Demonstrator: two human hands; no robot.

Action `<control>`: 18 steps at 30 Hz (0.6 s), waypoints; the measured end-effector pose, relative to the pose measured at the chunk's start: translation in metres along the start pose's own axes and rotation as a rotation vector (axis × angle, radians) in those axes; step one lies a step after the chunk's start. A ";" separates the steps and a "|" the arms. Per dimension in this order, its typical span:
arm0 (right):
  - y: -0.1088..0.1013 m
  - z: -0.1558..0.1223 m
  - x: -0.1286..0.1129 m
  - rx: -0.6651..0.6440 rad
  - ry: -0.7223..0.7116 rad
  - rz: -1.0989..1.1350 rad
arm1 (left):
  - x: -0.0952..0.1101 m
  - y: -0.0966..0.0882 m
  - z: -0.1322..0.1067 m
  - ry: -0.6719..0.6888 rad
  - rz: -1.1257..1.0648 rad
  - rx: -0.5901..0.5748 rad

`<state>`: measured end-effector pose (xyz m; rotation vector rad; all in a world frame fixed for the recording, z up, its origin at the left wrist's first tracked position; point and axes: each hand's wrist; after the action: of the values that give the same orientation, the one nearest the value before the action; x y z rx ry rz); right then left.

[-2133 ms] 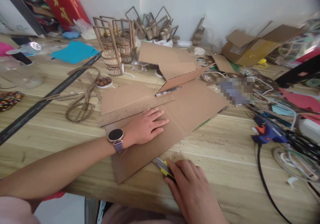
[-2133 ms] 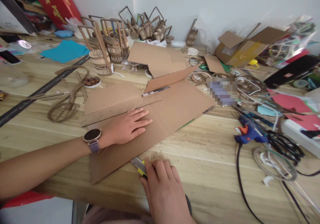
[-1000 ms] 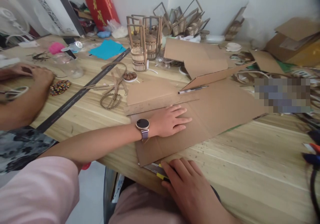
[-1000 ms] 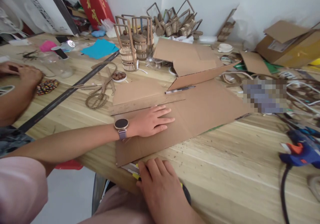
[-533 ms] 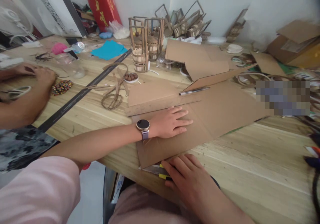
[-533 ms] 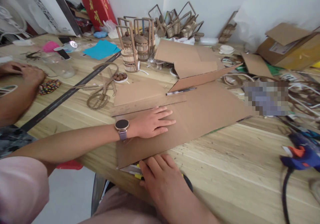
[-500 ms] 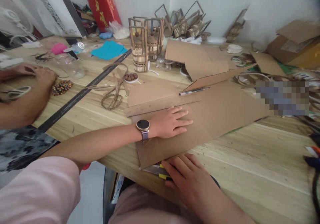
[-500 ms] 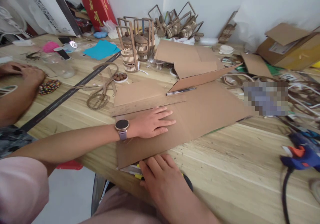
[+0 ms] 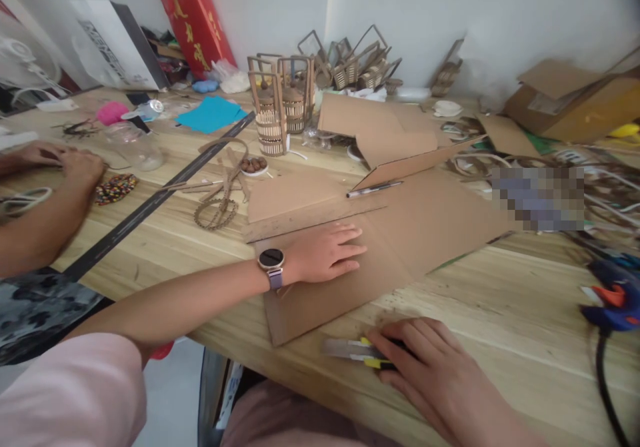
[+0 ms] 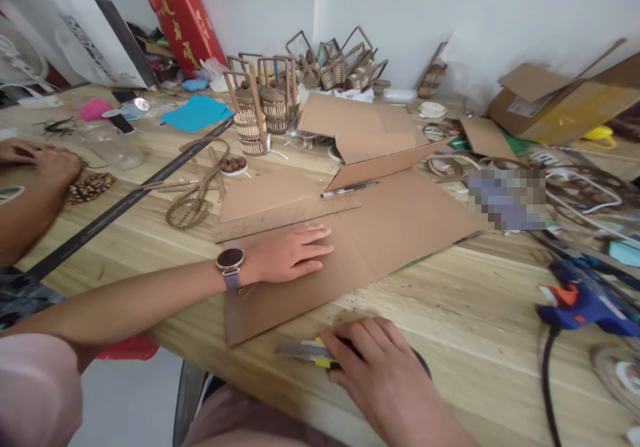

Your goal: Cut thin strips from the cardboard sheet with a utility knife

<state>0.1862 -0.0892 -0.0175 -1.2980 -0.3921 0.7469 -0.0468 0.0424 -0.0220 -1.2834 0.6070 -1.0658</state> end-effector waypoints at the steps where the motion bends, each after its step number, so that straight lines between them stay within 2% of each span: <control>1: -0.003 -0.006 0.006 -0.013 -0.007 -0.020 | 0.003 -0.002 -0.003 -0.013 -0.024 0.022; 5: -0.017 -0.020 0.029 0.008 0.012 -0.072 | 0.029 -0.015 -0.021 -0.213 -0.137 0.131; 8: -0.026 -0.021 0.060 0.085 0.210 -0.108 | 0.053 -0.027 -0.046 -0.455 -0.299 0.179; 11: -0.033 -0.018 0.111 0.159 0.511 -0.133 | 0.070 -0.036 -0.078 -0.808 -0.486 0.326; 13: -0.036 -0.011 0.150 0.105 0.700 -0.192 | 0.075 -0.038 -0.100 -1.078 -0.667 0.475; 14: -0.037 -0.007 0.168 0.103 0.748 -0.214 | 0.077 -0.039 -0.109 -1.196 -0.764 0.562; 16: -0.040 0.004 0.200 0.098 0.794 -0.239 | 0.079 -0.040 -0.122 -1.304 -0.987 0.624; 18: -0.041 0.017 0.222 0.083 0.820 -0.248 | 0.080 -0.043 -0.125 -1.319 -1.138 0.703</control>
<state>0.3444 0.0727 -0.0051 -1.3304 0.1435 -0.0118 -0.1321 -0.0833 0.0049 -1.3116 -1.5135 -0.8496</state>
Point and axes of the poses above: each hand's wrist, its own z-axis towards the middle knuckle, its own y-axis out of the palm, x = y × z, and after that the axes turned 7 degrees about y, right-handed
